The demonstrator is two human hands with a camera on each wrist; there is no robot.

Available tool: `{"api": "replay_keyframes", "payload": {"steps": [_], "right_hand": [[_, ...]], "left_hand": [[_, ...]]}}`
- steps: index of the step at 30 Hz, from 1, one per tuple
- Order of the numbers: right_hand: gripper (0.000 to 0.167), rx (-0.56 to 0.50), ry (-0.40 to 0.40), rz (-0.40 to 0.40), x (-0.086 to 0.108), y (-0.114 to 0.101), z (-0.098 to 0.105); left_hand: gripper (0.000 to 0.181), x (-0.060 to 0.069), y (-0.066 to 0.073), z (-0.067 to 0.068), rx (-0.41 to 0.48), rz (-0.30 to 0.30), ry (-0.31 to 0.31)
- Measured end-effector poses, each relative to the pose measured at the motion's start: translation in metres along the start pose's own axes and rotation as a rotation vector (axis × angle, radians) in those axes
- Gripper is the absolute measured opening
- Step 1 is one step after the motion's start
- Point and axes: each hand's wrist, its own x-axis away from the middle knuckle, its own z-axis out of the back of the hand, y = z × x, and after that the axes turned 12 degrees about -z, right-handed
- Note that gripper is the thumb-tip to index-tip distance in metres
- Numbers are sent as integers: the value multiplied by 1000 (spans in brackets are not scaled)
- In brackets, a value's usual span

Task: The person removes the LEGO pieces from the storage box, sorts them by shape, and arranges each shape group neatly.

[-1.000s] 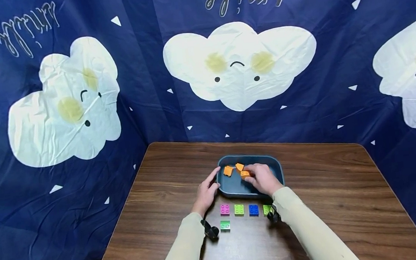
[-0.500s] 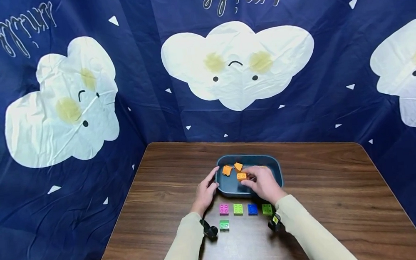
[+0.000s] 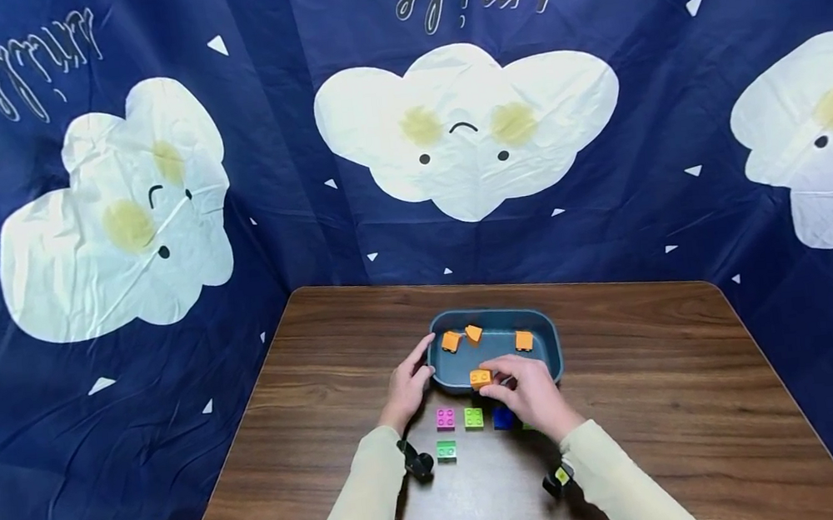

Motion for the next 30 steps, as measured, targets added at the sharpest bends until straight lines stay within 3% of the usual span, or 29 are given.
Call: {"api": "replay_keyframes", "payload": {"steps": [7,13,21,30], "right_hand": [[35,24,34,27,18,1,-7],[36,-6,36,46,31,2,-13],[37,-58,37,34,49,6,-24],[35,-38,22,-52,66,9,-42]], "left_hand": [[63,0,-3,0,1,-5,-4],[63,-1,-3,0,0,-17,-8],[63,0,0,0,7,11,-10],[64,0,-1,-1,-2,17,-8]]}}
